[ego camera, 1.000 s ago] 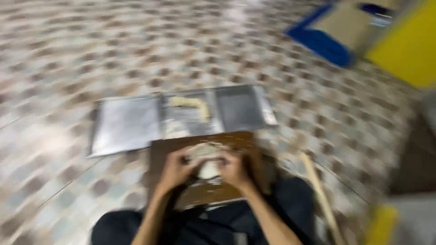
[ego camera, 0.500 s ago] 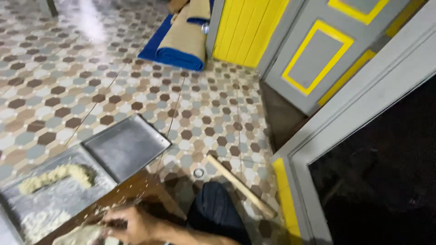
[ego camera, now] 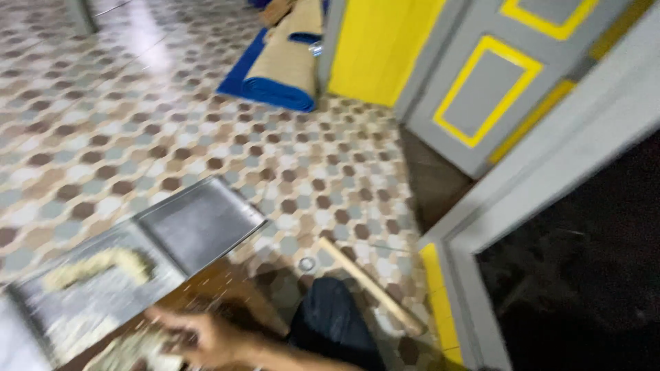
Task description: Kneading and shaping dough on a wooden board
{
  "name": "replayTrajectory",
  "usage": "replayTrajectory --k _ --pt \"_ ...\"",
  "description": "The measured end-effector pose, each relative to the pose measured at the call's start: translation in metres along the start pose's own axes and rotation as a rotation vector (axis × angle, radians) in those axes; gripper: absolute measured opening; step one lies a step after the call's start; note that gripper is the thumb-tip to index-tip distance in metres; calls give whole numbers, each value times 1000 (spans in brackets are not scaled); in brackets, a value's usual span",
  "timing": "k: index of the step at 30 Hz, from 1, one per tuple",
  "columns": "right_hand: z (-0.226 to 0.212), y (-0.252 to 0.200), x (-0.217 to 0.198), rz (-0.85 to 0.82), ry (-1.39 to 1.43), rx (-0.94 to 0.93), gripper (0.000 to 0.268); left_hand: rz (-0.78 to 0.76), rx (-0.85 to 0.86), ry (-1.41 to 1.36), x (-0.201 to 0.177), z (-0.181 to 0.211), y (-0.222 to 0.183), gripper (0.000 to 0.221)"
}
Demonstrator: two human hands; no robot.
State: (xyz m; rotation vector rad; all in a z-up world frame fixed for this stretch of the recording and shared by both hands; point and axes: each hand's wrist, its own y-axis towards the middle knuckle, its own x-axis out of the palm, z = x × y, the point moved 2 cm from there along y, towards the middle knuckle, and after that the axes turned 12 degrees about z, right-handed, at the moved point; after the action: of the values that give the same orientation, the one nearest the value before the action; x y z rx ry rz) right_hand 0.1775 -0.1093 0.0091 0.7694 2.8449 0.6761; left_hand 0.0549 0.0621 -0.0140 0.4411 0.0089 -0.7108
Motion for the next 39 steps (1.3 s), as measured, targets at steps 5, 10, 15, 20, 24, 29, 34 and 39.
replayTrajectory --k 5,10,15,20,24,29,34,39 --pt "23 -5 0 72 -379 -179 37 166 -109 193 -11 38 -49 40" --pt "13 0 -10 133 -414 -125 31 229 -197 85 -2 96 -38 24" --pt "19 5 -18 17 -445 -302 11 196 -122 -28 1 54 -42 29" --pt "-19 10 4 70 -356 -231 42 117 37 -79 -6 46 -37 25" --pt "-5 17 0 123 -412 -246 16 100 26 -70 2 61 -35 22" --pt "-30 11 4 118 -489 -212 25 97 8 -100 7 64 -49 12" --pt "-37 8 8 117 -362 -116 17 94 81 7 7 88 -40 17" --pt "-21 5 13 77 -163 -38 58 141 106 70 10 64 -41 9"
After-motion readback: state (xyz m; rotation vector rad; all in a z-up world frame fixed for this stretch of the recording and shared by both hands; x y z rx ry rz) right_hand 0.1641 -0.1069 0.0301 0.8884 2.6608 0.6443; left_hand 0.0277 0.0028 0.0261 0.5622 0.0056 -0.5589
